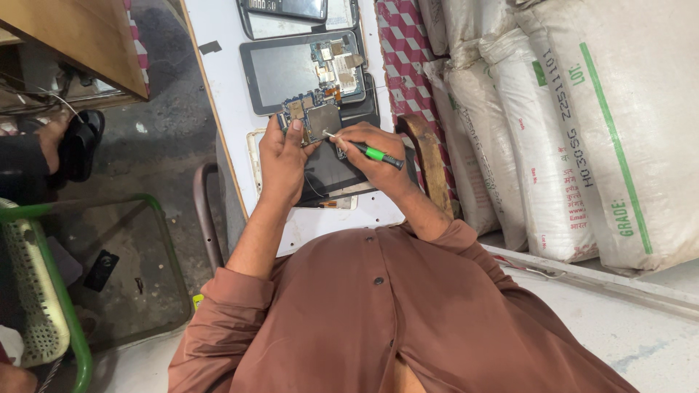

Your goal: The person uses a green-handled screwdriver to work on a small circuit board held in their left hand. They repeatedly probe and adjust components on the board while seated at a cluttered workbench with other electronic parts and tools nearby.

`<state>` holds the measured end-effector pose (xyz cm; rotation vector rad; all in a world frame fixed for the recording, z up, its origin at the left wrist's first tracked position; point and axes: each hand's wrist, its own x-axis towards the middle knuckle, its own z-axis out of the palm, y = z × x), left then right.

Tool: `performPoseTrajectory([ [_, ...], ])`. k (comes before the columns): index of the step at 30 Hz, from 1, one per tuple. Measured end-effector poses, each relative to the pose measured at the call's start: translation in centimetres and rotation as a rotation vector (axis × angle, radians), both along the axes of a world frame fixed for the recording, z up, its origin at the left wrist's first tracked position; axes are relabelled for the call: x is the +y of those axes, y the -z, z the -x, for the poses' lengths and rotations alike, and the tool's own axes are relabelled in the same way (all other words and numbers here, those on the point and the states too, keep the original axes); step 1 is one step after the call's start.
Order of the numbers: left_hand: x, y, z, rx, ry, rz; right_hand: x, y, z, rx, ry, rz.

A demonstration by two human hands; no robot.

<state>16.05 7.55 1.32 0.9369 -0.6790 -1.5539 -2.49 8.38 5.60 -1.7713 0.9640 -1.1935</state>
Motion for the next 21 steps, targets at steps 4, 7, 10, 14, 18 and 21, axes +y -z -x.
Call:
performPoseTrajectory([
  [4,-0.05,-0.04,-0.01,0.010,-0.001,0.008,-0.07,0.02,-0.17,0.004,0.057,-0.026],
  [7,0.00,-0.04,-0.03,0.006,-0.005,0.006,-0.12,0.01,-0.17,-0.040,0.018,-0.005],
  [10,0.06,0.03,-0.06,0.000,-0.003,0.015,-0.16,-0.08,0.02,0.005,-0.021,0.035],
  [14,0.00,0.18,-0.05,-0.002,0.000,0.012,-0.13,-0.05,0.03,0.012,0.040,-0.007],
  [18,-0.02,0.22,-0.06,-0.016,-0.004,0.006,-0.23,0.06,0.00,0.007,0.014,0.011],
  [21,-0.02,0.20,-0.01,0.000,0.003,0.023,-0.22,0.10,-0.01,0.011,0.040,-0.007],
])
